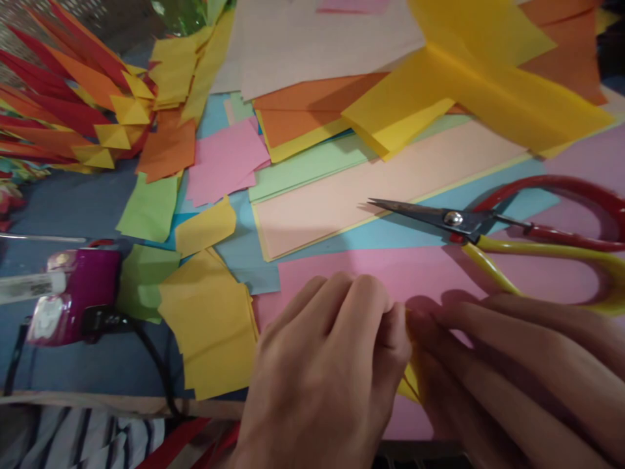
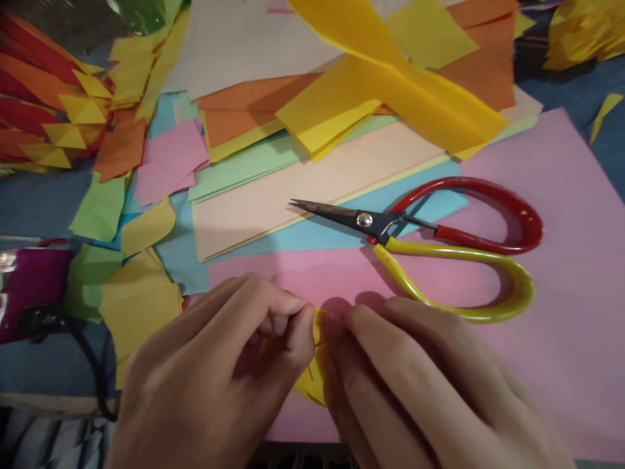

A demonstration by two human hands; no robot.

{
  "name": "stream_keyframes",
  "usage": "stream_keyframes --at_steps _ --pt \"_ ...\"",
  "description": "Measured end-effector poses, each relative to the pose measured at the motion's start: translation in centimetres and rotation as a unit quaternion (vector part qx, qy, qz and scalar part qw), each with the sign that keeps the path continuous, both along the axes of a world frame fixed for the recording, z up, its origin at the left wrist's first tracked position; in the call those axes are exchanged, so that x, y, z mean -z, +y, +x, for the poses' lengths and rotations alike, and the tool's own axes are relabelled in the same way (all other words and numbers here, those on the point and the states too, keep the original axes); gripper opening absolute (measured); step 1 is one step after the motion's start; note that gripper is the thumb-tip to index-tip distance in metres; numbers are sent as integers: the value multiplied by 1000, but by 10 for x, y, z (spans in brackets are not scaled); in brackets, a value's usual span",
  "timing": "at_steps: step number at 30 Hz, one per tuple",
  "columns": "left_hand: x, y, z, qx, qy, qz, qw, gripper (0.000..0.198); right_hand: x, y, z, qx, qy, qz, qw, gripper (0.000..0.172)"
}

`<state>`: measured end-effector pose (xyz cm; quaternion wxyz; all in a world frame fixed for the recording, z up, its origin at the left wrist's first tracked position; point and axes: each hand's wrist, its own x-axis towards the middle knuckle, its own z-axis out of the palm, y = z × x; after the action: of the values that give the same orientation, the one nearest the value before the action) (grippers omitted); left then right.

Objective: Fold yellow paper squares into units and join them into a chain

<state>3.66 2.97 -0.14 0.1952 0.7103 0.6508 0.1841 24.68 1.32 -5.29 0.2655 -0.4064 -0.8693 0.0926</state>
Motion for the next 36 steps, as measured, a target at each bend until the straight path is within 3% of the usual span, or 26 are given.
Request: stream_keyframes --at_steps 5,9,16,19,23,26,31,36 --pt "-5 -1 0 -8 -10 37 999 9 1 2 -7 15 2 -9 1000 34" --pt "-6 -6 -12 64 -12 44 997 26 -2 8 -7 -3 -6 4 1000 30" --pt "13 -9 -25 62 -30 61 996 11 -9 13 -4 -5 -8 18 1000 33" --pt "14 -11 -26 105 -19 92 990 17 -10 16 -3 -6 -2 51 999 30" --pt "7 -19 -28 143 -5 152 978 26 -12 12 0 25 44 51 997 26" --pt "2 -23 -32 170 -42 130 976 34 -12 2 -2 18 89 35 995 19" --pt "9 -14 -32 229 -8 138 964 33 -9 -18 -10 101 120 -6 988 24" --pt "9 -17 -29 212 85 141 963 29 -5 -15 -5 -2 47 10 999 28"
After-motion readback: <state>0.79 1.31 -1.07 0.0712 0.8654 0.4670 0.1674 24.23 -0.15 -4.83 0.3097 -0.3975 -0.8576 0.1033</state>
